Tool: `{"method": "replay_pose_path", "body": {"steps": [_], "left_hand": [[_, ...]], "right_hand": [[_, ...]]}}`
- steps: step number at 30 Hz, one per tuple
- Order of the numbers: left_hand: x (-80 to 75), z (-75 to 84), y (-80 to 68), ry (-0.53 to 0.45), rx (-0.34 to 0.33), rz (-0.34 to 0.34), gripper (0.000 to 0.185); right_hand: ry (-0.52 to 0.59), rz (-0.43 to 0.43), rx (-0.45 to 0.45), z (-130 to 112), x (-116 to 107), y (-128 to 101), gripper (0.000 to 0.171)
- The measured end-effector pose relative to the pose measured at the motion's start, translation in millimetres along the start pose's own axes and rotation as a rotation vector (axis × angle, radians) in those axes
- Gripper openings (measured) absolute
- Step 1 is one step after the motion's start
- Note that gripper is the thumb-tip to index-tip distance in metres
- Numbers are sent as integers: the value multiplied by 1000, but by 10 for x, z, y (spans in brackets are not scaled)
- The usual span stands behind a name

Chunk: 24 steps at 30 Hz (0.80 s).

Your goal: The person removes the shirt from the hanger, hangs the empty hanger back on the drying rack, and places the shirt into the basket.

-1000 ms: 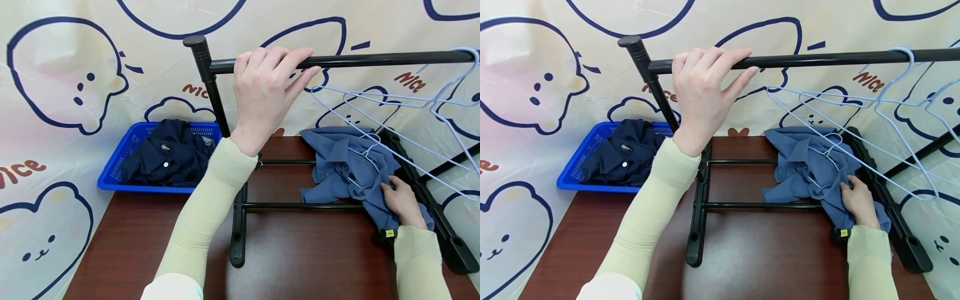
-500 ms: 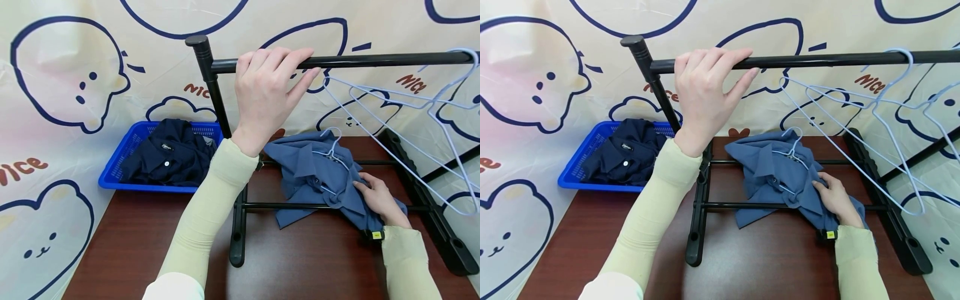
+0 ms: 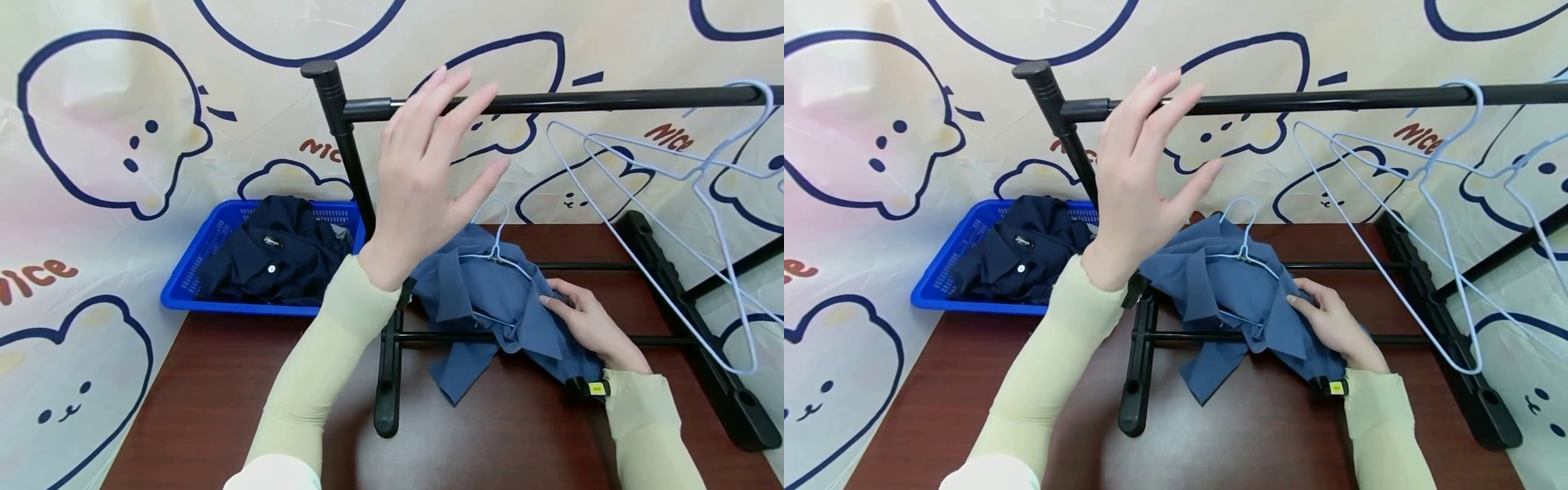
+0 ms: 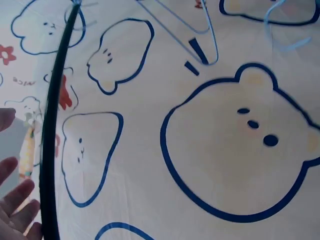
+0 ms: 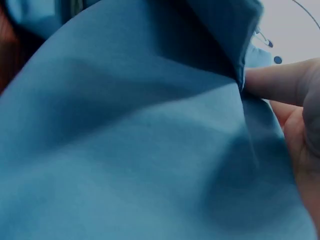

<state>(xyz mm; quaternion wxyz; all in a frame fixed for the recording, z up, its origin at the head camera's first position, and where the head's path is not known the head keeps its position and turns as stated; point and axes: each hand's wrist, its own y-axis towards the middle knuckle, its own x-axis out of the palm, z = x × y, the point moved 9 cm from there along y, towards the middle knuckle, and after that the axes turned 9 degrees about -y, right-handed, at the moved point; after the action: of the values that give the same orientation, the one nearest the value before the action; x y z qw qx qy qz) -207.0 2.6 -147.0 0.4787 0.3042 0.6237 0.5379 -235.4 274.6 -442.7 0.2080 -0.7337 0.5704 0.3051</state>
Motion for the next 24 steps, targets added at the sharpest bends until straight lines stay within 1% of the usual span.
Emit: {"method": "replay_pose_path", "body": {"steps": [2,3,4,6,7,9,12,15,17,19,21,24], "left_hand": [[-40,50,-119,-38,5,14,54],[-47,59,-192,-51,-6,11,56],[-50,64,-272,-61,-19,2,58],[-36,42,-447,-70,-65,-36,63],[-22,17,-538,-68,-92,-61,65],[13,-57,-729,-56,-168,-119,68],[100,-186,-994,-33,-285,-227,73],[204,-265,-1200,-5,-363,-333,75],[258,-275,-1288,11,-384,-381,73],[287,-256,-1331,23,-389,-410,70],[297,-222,-1342,26,-382,-417,67],[299,-161,-1326,19,-368,-413,63]], "right_hand": [[0,9,-6,-59,-23,-13,33],[-7,16,-7,-81,-43,-24,34],[-8,21,-3,-99,-65,-37,34],[-12,34,4,-122,-119,-66,35],[-15,41,5,-130,-150,-85,36],[-20,62,0,-138,-221,-126,36],[-13,99,-18,-166,-347,-211,35],[16,158,-44,-234,-469,-306,32],[40,194,-70,-303,-531,-362,30],[54,229,-92,-369,-582,-406,30],[50,247,-104,-423,-624,-444,30],[21,262,-90,-475,-693,-513,30]]}}
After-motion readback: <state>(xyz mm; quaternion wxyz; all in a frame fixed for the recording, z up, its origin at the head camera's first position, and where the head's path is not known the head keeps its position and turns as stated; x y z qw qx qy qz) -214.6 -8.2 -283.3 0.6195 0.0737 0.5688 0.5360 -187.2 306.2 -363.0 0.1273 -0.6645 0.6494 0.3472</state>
